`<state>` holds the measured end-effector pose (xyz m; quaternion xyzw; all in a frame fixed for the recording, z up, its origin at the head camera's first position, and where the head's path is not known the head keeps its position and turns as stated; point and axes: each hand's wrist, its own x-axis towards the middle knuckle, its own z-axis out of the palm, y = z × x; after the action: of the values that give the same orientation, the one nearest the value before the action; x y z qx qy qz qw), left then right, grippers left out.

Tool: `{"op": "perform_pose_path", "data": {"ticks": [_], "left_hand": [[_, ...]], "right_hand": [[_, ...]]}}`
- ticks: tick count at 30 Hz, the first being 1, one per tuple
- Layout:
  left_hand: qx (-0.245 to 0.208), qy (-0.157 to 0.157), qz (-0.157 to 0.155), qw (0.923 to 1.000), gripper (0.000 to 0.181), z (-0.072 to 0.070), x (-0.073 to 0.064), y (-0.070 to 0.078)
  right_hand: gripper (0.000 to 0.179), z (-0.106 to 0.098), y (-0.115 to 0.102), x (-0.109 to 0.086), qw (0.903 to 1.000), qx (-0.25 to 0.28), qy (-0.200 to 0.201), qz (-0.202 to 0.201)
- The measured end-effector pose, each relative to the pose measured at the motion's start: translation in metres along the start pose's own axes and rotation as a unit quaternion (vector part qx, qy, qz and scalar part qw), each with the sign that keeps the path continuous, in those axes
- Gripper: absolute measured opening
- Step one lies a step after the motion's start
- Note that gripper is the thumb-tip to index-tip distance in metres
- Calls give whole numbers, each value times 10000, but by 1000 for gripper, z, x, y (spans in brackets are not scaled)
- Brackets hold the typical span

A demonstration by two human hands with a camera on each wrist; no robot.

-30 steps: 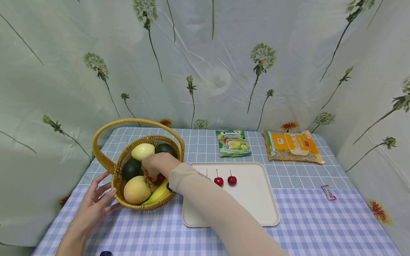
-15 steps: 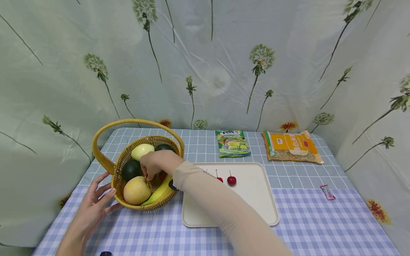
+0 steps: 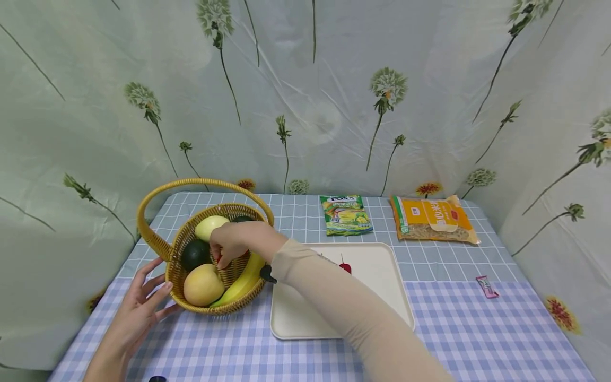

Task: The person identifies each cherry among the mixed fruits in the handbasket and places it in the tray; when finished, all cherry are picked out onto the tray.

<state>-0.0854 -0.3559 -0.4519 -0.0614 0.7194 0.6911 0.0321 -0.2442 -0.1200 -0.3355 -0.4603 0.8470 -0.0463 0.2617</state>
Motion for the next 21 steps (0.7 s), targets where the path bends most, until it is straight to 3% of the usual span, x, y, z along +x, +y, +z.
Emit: {"op": "perform_pose_path", "data": {"ticks": [12, 21], "left_hand": [[7, 3, -42, 10000, 71, 0, 0, 0], [29, 41, -75, 10000, 70, 0, 0, -1]], "right_hand": [[23, -3, 18, -17, 9975, 166, 407, -551], [22, -3, 24, -50, 9932, 653, 610, -748]]}}
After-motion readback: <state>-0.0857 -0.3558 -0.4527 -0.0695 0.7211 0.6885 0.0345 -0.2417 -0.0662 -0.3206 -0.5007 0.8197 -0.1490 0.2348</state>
